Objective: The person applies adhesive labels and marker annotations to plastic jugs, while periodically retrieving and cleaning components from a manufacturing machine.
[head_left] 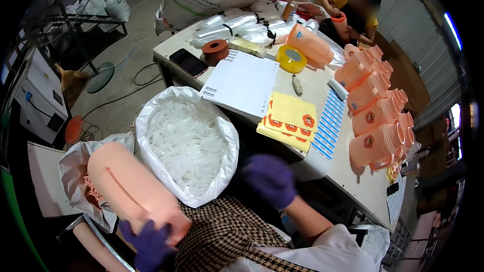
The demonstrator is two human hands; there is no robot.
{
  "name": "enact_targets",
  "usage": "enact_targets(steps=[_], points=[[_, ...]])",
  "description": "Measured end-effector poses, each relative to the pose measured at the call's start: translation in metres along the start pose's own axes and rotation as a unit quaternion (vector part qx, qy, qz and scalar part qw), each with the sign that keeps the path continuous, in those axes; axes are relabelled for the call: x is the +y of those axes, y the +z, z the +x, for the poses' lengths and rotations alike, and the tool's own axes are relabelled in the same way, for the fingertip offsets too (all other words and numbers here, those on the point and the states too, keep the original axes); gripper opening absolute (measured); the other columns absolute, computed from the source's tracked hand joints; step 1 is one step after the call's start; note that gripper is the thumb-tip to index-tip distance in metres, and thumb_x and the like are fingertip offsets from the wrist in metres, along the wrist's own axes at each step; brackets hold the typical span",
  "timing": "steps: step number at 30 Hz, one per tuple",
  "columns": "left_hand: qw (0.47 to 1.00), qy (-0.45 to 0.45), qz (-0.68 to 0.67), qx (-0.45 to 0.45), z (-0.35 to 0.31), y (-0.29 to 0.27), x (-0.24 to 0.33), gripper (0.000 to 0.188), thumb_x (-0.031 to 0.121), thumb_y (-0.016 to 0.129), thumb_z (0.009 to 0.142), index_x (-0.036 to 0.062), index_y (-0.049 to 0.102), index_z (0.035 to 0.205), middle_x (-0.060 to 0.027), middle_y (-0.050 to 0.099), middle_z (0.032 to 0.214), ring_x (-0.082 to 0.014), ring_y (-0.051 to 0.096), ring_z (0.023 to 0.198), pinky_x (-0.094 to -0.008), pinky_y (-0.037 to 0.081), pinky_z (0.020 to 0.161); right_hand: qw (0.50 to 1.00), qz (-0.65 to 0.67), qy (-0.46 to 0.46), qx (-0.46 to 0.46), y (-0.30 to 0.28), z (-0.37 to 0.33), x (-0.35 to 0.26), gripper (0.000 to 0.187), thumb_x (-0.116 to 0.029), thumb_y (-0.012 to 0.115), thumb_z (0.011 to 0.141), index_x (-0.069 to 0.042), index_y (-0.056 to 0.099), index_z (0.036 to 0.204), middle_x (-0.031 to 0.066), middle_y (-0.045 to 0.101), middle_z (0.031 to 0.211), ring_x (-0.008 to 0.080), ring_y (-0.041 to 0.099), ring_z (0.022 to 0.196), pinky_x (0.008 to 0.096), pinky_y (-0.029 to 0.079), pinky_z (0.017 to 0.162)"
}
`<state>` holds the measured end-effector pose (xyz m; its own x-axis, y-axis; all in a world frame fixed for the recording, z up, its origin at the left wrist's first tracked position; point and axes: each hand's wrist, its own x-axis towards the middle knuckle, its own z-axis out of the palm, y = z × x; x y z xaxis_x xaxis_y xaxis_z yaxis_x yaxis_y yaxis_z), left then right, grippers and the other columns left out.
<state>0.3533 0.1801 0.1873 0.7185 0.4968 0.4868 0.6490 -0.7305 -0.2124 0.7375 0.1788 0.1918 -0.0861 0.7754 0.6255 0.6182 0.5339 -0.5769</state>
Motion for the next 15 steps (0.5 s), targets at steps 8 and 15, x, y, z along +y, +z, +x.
enact_targets(steps=[8, 15], points=[[0.933, 0.34, 0.115, 0.012, 0.018, 0.104, 0.039, 0.054, 0.058, 0.049, 0.092, 0.0314, 0.051, 0.14, -0.0003, 0.04, 0.153, -0.0192, 0.029, 0.147, -0.0595, 0.026, 0.112, 0.881, -0.324, 0.303, 0.163, -0.139, -0.132, 0.127, 0.026, -0.017, 0.079, 0.077, -0.005, 0.074, 0.1, 0.0118, 0.069, 0.103, 0.0299, 0.064, 0.097, 0.0386, 0.051, 0.086], [0.896, 0.406, 0.179, -0.015, 0.024, 0.114, 0.041, 0.039, 0.042, 0.045, 0.1, 0.0371, 0.052, 0.138, 0.0075, 0.045, 0.151, -0.0174, 0.028, 0.147, -0.0526, 0.029, 0.112, 0.852, -0.325, 0.369, 0.179, -0.136, -0.121, 0.123, 0.019, -0.018, 0.079, 0.078, -0.009, 0.077, 0.095, 0.0073, 0.07, 0.094, 0.0253, 0.065, 0.083, 0.0358, 0.052, 0.076]])
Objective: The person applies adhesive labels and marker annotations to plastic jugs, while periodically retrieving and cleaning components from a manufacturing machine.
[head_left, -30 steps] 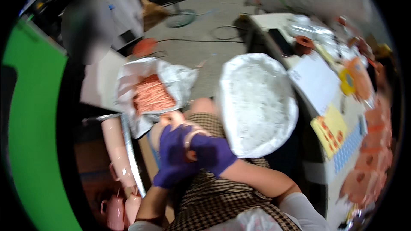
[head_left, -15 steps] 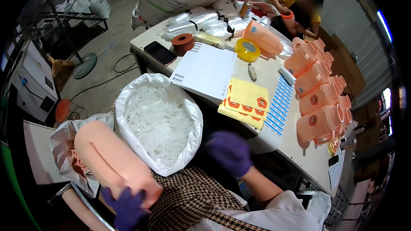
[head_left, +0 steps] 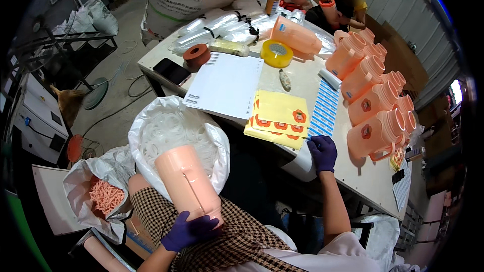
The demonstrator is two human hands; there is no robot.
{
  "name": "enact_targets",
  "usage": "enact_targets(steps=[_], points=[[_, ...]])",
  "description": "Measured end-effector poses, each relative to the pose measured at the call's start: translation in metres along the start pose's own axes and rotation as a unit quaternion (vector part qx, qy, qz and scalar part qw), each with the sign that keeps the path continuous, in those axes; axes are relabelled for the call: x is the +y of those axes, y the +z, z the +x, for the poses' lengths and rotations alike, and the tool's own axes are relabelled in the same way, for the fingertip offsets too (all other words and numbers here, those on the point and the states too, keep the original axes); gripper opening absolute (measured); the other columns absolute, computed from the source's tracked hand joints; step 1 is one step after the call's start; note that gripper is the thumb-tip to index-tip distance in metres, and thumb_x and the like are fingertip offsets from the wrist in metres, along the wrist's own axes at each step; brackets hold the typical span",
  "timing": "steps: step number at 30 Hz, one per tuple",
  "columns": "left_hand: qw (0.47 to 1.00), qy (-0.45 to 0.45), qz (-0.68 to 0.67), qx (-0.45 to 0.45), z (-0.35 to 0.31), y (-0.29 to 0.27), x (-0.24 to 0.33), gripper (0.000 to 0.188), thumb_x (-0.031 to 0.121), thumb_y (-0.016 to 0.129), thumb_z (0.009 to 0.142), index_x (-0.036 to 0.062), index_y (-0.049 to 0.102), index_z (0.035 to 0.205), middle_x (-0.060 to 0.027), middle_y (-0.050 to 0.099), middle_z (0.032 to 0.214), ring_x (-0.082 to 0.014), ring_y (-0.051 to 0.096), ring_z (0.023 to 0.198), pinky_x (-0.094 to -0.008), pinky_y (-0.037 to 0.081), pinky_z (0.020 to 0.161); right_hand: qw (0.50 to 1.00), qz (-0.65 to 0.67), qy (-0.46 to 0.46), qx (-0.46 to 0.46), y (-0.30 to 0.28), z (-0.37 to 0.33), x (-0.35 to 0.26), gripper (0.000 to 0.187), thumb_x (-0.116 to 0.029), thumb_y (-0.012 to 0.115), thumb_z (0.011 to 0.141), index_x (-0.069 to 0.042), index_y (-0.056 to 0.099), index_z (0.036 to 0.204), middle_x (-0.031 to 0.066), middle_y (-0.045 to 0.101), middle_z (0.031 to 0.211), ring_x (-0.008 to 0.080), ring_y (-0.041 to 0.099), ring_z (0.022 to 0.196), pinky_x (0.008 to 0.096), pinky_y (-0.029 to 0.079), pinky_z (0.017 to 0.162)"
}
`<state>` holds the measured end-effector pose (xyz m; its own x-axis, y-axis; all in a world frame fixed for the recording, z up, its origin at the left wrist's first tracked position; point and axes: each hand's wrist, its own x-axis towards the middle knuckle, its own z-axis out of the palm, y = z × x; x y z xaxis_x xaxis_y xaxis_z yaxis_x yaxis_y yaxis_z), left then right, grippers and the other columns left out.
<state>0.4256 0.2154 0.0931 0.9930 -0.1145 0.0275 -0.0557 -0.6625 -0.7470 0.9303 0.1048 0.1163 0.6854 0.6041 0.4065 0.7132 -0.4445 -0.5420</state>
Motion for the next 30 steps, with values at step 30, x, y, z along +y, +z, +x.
enact_targets(steps=[30], points=[[0.838, -0.282, -0.446, 0.137, -0.038, -0.006, -0.005, 0.063, 0.04, 0.063, 0.092, 0.0283, 0.039, 0.149, -0.0048, 0.042, 0.151, -0.0252, 0.041, 0.14, -0.0517, 0.027, 0.117, 0.753, 0.374, 0.005, -0.542, 0.17, -0.012, -0.293, 0.048, -0.028, 0.076, 0.087, -0.007, 0.061, 0.127, 0.0052, 0.064, 0.096, 0.0126, 0.058, 0.074, 0.0295, 0.049, 0.065]])
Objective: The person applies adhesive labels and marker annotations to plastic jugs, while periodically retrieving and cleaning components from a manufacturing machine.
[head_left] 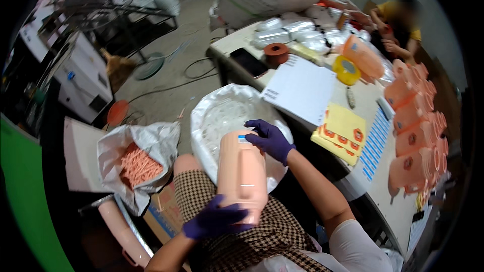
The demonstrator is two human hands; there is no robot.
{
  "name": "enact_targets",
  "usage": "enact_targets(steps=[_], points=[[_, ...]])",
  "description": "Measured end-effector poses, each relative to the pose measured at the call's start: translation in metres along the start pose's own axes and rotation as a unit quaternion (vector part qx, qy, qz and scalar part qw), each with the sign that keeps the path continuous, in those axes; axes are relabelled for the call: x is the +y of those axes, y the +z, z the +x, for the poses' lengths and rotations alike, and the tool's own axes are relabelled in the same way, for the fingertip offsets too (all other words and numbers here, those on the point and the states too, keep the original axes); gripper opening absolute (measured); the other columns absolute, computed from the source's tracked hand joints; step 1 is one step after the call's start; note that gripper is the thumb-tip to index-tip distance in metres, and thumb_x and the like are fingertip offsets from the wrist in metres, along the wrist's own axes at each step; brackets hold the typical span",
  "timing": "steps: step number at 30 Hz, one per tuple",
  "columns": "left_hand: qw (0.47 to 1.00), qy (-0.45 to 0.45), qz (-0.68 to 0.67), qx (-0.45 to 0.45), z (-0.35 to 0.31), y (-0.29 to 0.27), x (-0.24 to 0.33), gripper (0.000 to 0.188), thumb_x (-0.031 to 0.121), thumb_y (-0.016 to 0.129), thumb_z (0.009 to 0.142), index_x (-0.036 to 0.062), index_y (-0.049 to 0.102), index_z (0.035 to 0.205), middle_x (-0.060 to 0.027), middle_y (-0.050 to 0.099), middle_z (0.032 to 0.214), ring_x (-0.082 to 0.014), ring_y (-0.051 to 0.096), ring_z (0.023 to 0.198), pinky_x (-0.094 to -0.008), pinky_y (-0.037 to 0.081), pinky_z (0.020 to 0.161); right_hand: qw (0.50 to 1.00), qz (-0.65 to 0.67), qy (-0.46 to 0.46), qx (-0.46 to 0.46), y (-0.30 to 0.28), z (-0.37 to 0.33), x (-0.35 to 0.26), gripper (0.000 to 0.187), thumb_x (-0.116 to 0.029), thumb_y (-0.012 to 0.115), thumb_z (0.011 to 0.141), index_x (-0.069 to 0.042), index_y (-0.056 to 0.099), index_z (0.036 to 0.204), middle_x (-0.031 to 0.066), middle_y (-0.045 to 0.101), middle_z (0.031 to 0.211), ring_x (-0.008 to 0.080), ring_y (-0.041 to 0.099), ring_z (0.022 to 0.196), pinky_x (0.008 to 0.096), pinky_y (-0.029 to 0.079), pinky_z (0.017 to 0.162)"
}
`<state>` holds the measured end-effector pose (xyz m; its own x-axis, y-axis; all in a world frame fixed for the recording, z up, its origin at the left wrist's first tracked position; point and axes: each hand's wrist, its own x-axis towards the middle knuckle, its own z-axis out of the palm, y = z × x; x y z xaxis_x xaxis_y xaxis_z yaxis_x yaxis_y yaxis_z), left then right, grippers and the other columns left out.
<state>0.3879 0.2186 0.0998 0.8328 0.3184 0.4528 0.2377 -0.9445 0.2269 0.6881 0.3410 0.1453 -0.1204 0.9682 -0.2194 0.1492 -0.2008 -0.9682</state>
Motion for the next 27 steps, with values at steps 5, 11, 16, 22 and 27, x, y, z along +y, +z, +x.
enact_targets(steps=[5, 11, 16, 22, 27], points=[[0.913, -0.295, -0.077, 0.271, 0.035, -0.147, 0.014, 0.063, 0.047, 0.074, 0.085, 0.0037, 0.056, 0.127, -0.0216, 0.047, 0.145, -0.0341, 0.049, 0.132, -0.0471, 0.038, 0.111, 0.986, 0.094, -0.085, 0.113, -0.009, -0.072, -0.041, 0.042, -0.016, 0.064, 0.093, -0.001, 0.06, 0.132, 0.0037, 0.066, 0.089, 0.008, 0.058, 0.081, 0.0246, 0.049, 0.072], [0.826, -0.298, -0.273, 0.393, 0.085, -0.089, -0.069, 0.027, 0.029, 0.053, 0.093, 0.0023, 0.06, 0.091, -0.0185, 0.058, 0.131, -0.0279, 0.055, 0.121, -0.0411, 0.043, 0.104, 0.978, -0.194, -0.054, 0.062, -0.011, -0.159, -0.019, 0.037, -0.027, 0.064, 0.095, -0.005, 0.065, 0.125, 0.016, 0.072, 0.103, 0.0297, 0.07, 0.086, 0.0381, 0.054, 0.078], [0.839, -0.398, -0.343, 0.142, 0.075, 0.021, -0.141, 0.028, 0.011, 0.045, 0.089, -0.0015, 0.067, 0.102, -0.0103, 0.07, 0.096, -0.0193, 0.062, 0.088, -0.0314, 0.049, 0.085, 0.904, -0.305, -0.153, 0.258, -0.081, -0.181, -0.009, 0.027, -0.019, 0.072, 0.089, -0.008, 0.071, 0.114, 0.0127, 0.072, 0.106, 0.0278, 0.069, 0.099, 0.0375, 0.054, 0.087], [0.767, -0.475, -0.412, 0.131, 0.091, 0.043, -0.121, 0.029, 0.005, 0.046, 0.087, 0.0001, 0.066, 0.107, -0.002, 0.063, 0.089, -0.0085, 0.055, 0.079, -0.0255, 0.047, 0.072, 0.81, -0.493, -0.029, 0.317, -0.195, -0.19, 0.047, 0.049, -0.027, 0.078, 0.081, -0.005, 0.064, 0.122, 0.0192, 0.062, 0.126, 0.0384, 0.056, 0.118, 0.0452, 0.046, 0.099], [0.812, -0.492, -0.289, 0.12, 0.104, 0.005, -0.106, 0.028, 0.0, 0.057, 0.086, 0.0, 0.065, 0.112, -0.0108, 0.067, 0.101, -0.019, 0.064, 0.088, -0.0313, 0.052, 0.08, 0.693, -0.591, -0.17, 0.376, -0.165, -0.184, 0.086, 0.036, -0.026, 0.081, 0.076, -0.011, 0.072, 0.107, 0.0087, 0.072, 0.102, 0.0291, 0.068, 0.094, 0.0401, 0.055, 0.081]])
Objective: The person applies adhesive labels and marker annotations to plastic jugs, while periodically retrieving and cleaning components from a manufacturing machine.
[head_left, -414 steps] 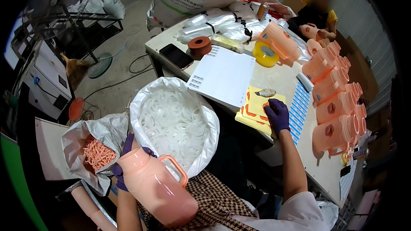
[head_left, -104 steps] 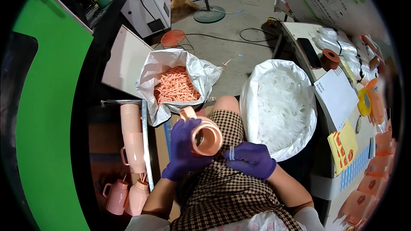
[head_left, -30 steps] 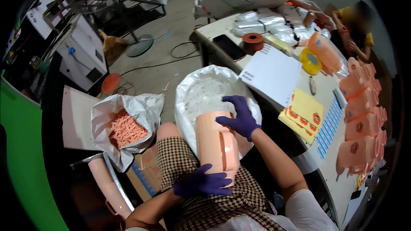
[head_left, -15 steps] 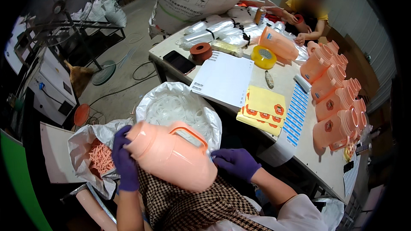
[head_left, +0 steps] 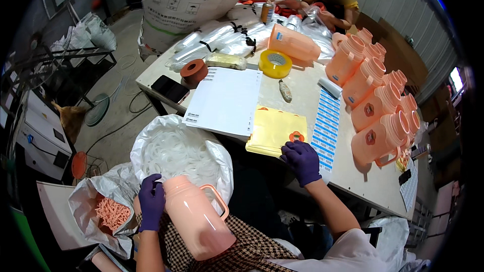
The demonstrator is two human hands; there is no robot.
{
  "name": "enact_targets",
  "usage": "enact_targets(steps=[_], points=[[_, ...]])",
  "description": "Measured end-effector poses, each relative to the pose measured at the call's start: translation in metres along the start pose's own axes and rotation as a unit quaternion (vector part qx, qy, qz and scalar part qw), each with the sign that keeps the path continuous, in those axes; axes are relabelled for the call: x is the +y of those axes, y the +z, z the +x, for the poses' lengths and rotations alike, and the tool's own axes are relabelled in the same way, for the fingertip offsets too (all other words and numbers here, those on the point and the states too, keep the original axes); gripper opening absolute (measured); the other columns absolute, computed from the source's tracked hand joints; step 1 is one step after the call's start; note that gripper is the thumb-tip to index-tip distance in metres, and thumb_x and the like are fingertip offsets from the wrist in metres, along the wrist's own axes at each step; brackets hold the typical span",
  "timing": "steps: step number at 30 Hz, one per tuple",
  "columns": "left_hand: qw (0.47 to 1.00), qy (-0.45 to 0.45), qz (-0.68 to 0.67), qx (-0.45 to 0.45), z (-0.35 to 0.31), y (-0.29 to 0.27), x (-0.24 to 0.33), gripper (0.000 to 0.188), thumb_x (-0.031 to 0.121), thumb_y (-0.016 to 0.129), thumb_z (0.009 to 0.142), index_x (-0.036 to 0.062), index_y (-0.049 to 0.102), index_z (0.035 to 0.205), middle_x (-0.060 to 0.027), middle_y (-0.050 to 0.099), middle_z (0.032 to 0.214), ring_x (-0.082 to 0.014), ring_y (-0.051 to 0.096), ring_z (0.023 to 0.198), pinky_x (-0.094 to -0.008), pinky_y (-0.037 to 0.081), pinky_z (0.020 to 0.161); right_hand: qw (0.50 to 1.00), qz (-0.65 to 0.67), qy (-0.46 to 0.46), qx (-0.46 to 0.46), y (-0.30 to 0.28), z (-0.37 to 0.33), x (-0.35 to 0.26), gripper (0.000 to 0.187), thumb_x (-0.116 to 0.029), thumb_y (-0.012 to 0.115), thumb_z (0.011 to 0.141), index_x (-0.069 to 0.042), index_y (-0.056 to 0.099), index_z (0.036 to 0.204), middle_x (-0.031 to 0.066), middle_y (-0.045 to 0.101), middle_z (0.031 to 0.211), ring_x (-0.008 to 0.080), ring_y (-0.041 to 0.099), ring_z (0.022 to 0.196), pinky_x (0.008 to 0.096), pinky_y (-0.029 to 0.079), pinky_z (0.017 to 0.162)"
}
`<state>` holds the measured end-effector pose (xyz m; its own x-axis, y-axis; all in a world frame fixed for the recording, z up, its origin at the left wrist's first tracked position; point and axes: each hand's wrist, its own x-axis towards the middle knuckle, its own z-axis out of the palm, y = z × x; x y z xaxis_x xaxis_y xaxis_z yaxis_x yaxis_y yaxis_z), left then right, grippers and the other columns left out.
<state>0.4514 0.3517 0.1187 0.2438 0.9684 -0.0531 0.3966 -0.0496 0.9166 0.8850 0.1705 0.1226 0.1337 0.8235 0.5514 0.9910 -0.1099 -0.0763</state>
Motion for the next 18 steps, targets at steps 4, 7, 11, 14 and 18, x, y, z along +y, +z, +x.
enact_targets(steps=[4, 7, 11, 14, 18], points=[[0.934, 0.308, 0.171, 0.058, 0.002, -0.007, 0.04, 0.03, 0.0, 0.059, 0.085, 0.0009, 0.065, 0.114, -0.0165, 0.065, 0.116, -0.0289, 0.062, 0.113, -0.0373, 0.048, 0.097, 0.977, 0.183, 0.096, 0.059, -0.017, 0.017, 0.001, 0.032, -0.021, 0.083, 0.074, -0.007, 0.073, 0.101, 0.0104, 0.07, 0.102, 0.0297, 0.067, 0.095, 0.0407, 0.054, 0.082], [0.91, 0.389, 0.146, -0.005, -0.008, 0.017, 0.103, 0.03, -0.001, 0.061, 0.083, 0.001, 0.066, 0.112, -0.0165, 0.065, 0.118, -0.0303, 0.062, 0.112, -0.0393, 0.048, 0.098, 0.983, 0.138, 0.08, 0.094, -0.025, 0.023, 0.044, 0.04, -0.019, 0.083, 0.072, -0.005, 0.071, 0.108, 0.015, 0.067, 0.109, 0.0354, 0.061, 0.106, 0.0428, 0.051, 0.092], [0.83, 0.525, 0.11, -0.155, -0.006, 0.072, 0.166, 0.04, 0.0, 0.067, 0.078, 0.0031, 0.066, 0.118, -0.0161, 0.065, 0.119, -0.0322, 0.061, 0.111, -0.0429, 0.048, 0.097, 0.959, 0.221, 0.175, -0.027, 0.009, 0.014, 0.076, 0.042, -0.025, 0.08, 0.076, -0.004, 0.07, 0.111, 0.0152, 0.067, 0.11, 0.0322, 0.063, 0.103, 0.0397, 0.051, 0.089], [0.805, 0.55, 0.087, -0.204, 0.003, 0.122, 0.185, 0.046, 0.003, 0.068, 0.078, 0.0029, 0.064, 0.124, -0.0171, 0.064, 0.119, -0.034, 0.06, 0.111, -0.045, 0.046, 0.098, 0.945, 0.225, 0.23, -0.054, 0.008, 0.027, 0.078, 0.034, -0.023, 0.079, 0.076, -0.005, 0.074, 0.104, 0.014, 0.067, 0.099, 0.029, 0.065, 0.092, 0.037, 0.053, 0.083], [0.772, 0.58, 0.117, -0.23, 0.038, 0.198, 0.185, 0.058, 0.006, 0.066, 0.08, 0.0007, 0.052, 0.136, -0.0199, 0.06, 0.125, -0.0362, 0.057, 0.115, -0.0459, 0.043, 0.102, 0.897, 0.248, 0.325, -0.171, 0.01, 0.056, 0.09, 0.032, -0.018, 0.082, 0.072, -0.004, 0.076, 0.1, 0.0132, 0.069, 0.095, 0.0243, 0.067, 0.086, 0.0336, 0.054, 0.08]])
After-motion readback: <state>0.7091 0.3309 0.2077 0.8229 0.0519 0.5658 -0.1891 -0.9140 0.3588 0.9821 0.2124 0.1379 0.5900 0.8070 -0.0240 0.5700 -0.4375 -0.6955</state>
